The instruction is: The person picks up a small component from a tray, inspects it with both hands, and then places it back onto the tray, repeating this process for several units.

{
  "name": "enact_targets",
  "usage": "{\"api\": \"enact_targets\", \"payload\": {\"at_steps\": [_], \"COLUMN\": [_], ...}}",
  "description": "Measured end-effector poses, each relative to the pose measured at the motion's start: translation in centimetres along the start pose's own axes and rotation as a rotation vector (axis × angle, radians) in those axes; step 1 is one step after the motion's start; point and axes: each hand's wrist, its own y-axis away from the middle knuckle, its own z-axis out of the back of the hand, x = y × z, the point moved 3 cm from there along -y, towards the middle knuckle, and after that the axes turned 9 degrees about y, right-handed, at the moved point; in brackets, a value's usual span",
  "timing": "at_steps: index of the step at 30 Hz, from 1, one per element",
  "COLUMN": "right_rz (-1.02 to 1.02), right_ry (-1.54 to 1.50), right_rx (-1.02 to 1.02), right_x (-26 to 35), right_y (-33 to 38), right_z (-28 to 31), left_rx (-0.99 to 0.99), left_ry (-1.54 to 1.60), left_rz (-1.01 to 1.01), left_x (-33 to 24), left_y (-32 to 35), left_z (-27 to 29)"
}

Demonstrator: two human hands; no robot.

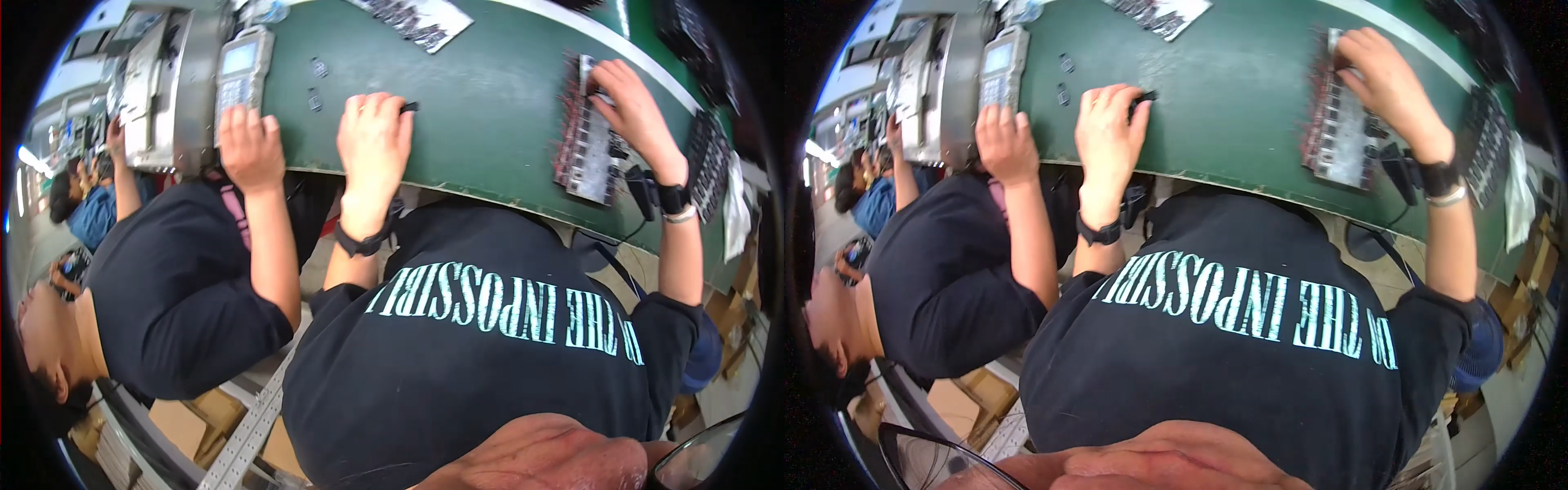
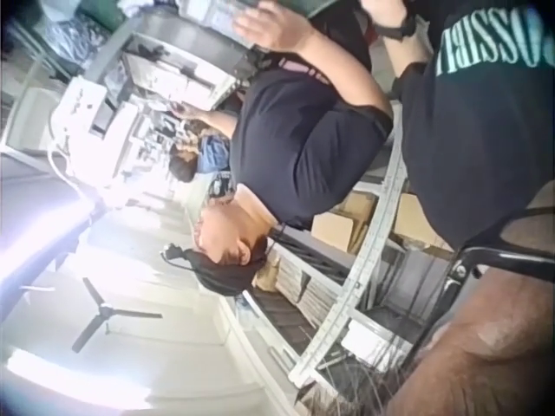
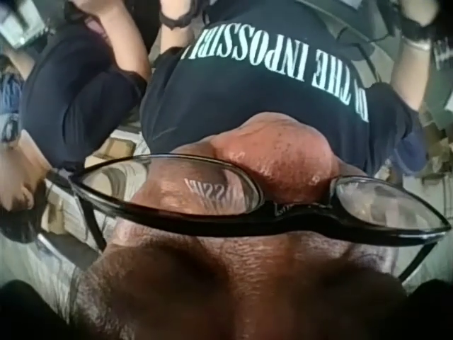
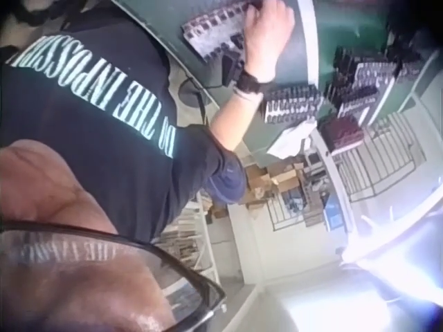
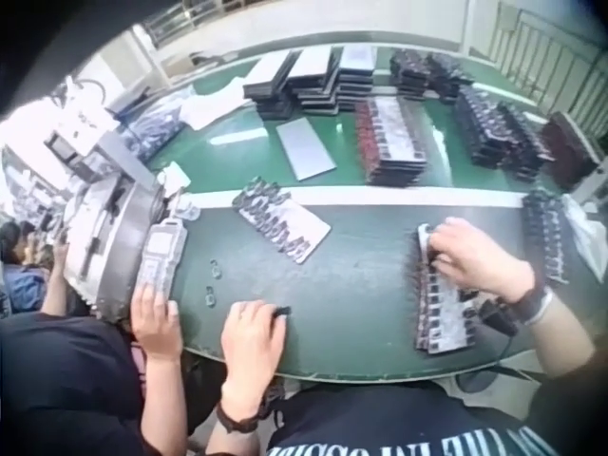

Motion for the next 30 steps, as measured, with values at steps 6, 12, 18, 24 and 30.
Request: {"api": "enact_targets", "payload": {"at_steps": [6,12,18,24,30], "right_rz": [-0.278,-0.625,-0.676,-0.685,-0.663], "right_ry": [-0.173,-1.171,-1.198,-1.35,-1.202], "right_rx": [-0.215,-0.232,-0.39,-0.353,-0.339], "right_x": [3.1,6.5,7.1,7.5,7.7], "right_y": [1.5,2.6,2.9,2.8,2.7], "right_z": [0.8,-1.0,-1.9,-2.6,-2.5], "left_rx": [-0.04,-0.008,0.142,0.236,0.266], "left_ry": [0.164,0.674,0.875,1.066,1.171], "left_rz": [-0.035,0.015,0.074,0.162,0.267], "left_x": [-1.3,-7.3,-9.9,-9.9,-9.5], "left_y": [-0.6,-3.8,-4.2,-3.8,-3.1], "left_z": [-1.1,-3.4,-5.0,-5.7,-6.6]}}
